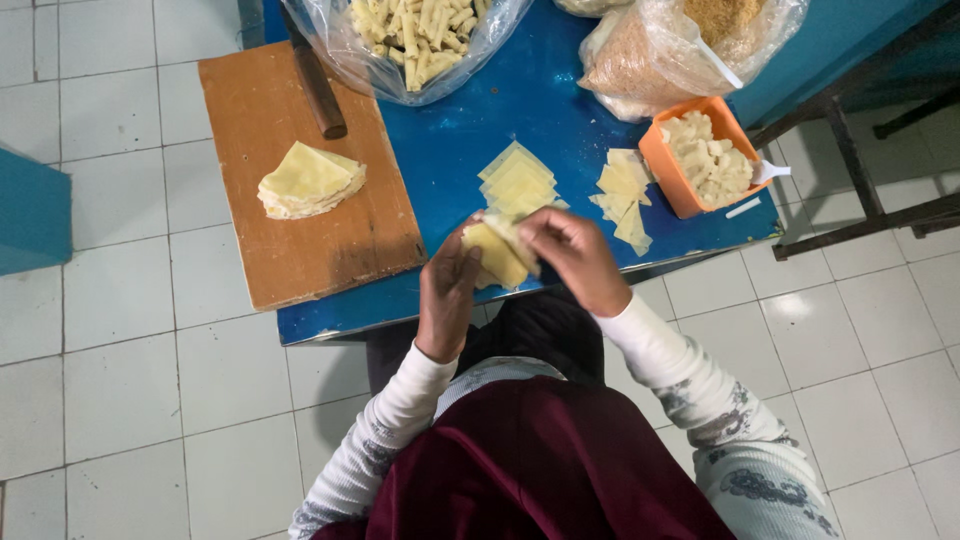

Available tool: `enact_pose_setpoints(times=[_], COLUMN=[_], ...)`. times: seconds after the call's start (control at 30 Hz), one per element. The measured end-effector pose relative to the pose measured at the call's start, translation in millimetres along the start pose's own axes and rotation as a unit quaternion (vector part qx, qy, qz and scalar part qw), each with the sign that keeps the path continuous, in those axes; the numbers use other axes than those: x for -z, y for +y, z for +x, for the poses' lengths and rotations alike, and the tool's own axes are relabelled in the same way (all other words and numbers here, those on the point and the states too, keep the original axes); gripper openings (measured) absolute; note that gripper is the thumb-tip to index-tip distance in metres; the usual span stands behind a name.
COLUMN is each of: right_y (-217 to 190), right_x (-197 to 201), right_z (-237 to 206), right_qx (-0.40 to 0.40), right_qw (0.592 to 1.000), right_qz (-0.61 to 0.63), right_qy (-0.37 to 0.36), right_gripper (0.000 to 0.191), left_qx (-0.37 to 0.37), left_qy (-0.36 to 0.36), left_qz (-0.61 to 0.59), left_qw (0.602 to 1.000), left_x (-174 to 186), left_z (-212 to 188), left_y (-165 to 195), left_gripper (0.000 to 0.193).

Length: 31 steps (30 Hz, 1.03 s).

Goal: The person sits at a blue table and folds thin crepe sheets into layered pieces, then uses a spoon to place filling from an orange container onto the folded sheets. They stack finished folded pieces on a wooden board and repeat the folding and filling cycle with additional sheets.

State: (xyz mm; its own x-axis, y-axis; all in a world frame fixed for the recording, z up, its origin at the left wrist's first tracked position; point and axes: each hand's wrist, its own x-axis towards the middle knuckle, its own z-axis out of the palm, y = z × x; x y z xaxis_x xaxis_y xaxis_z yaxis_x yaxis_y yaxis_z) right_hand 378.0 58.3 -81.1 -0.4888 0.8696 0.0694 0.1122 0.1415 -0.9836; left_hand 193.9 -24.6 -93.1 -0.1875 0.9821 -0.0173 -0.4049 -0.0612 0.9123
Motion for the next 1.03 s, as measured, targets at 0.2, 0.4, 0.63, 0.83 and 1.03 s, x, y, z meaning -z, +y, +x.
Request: enact_pose_setpoints(times=[0.2,0.4,0.63,0.83,1.03], right_y=[2.7,-10.1,-10.3,-9.6,-20.4], right_x=[37.4,3.1,-4.7,-4.1,-1.7], right_z=[16.1,-9.5,-29.8,-35.2,-36.5], right_qx=[0.07,0.282,0.317,0.322,0.282], right_qw=[0.987,0.855,0.836,0.836,0.88], right_qz=[0.015,-0.428,-0.442,-0.44,-0.381], right_qy=[0.144,0.085,0.068,0.064,0.038], right_gripper=[0.015,0.012,0.018,0.019,0.025], left_qx=[-0.015,-0.051,-0.058,-0.055,-0.052], left_qy=[0.029,0.054,0.05,0.047,0.05], left_qz=[-0.009,-0.009,-0.038,-0.039,-0.034], left_qw=[0.999,0.997,0.996,0.997,0.997], left_x=[10.7,22.1,26.9,25.2,27.3], left_z=[-9.5,-14.5,-13.3,-13.1,-13.8], left_y=[14.5,29.5,35.7,33.3,25.9], left_gripper=[0.043,0.044,0.042,0.042,0.043])
